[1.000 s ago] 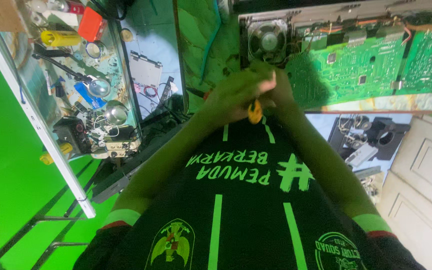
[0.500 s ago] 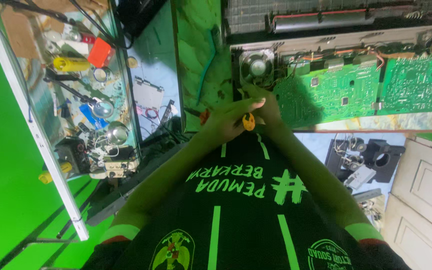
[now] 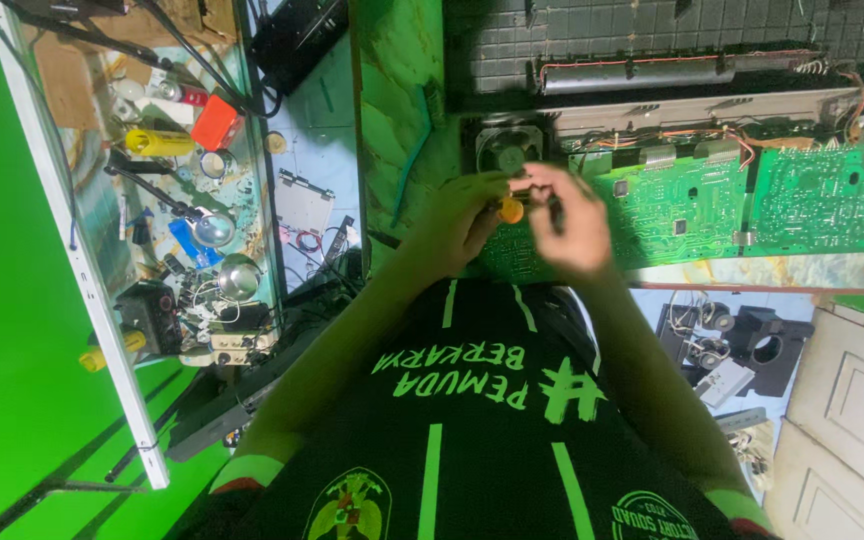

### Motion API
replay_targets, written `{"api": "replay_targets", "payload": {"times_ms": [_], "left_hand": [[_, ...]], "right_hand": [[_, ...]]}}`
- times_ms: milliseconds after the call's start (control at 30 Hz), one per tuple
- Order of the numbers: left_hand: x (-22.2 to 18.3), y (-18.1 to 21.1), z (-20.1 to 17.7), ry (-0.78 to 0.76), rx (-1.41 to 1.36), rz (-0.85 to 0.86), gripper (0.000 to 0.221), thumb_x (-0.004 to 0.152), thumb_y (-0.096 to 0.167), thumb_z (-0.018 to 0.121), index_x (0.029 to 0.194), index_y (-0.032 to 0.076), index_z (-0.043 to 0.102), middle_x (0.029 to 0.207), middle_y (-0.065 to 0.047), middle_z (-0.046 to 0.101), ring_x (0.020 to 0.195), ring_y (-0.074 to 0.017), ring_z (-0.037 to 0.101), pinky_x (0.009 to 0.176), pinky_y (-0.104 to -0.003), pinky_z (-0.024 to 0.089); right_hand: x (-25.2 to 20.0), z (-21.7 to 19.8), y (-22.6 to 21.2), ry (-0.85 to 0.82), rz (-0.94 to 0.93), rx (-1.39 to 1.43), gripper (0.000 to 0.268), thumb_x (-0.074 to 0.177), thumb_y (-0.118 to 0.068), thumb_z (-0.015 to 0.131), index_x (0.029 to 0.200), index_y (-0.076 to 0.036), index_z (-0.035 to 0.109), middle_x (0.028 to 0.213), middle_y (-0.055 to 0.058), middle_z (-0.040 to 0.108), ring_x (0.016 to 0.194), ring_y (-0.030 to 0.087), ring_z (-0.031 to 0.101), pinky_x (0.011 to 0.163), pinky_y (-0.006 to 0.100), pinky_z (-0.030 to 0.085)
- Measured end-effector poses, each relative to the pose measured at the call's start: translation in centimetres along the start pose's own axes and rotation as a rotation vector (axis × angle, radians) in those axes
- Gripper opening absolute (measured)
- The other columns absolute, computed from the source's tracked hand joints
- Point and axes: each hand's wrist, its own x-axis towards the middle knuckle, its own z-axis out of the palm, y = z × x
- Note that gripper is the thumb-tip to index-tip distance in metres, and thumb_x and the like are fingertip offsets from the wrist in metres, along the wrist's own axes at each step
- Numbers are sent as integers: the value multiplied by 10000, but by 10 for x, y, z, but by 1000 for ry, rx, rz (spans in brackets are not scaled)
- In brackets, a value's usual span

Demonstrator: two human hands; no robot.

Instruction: The person cleans various internal parts of an electronic device using a small blue brush.

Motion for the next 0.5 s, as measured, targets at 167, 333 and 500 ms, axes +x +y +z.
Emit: {"api": "replay_targets", "payload": {"times_ms": [167, 333, 500], "left_hand": [[11, 7, -7, -69, -56, -84, 269, 979, 91, 690, 1236, 39, 631, 1204, -164, 693, 1133, -344, 684, 1009, -445, 544], [19, 14, -14, -14, 92, 33, 233, 996, 107, 684, 1222, 62, 651, 1242, -136, 701, 1211, -351, 648, 1046, -452, 529], [19, 15, -17, -50, 139, 27, 301, 1011, 122, 665, 1306, 63, 648, 1315, -135, 686, 1302, -364, 606, 1090, -455, 510]], "right_hand": [[0, -29, -52, -41, -161, 246, 382, 1073, -63, 504, 1451, -13, 517, 1412, 188, 587, 904, 185, 699, 871, 310, 576], [3, -36, -55, -88, -180, 115, 355, 1088, -89, 576, 1435, -14, 583, 1041, 106, 715, 896, 183, 721, 848, 318, 570], [12, -34, -46, -9, -279, 71, 161, 1069, -57, 637, 1218, -52, 699, 1125, 104, 758, 853, 154, 719, 730, 288, 578]]}}
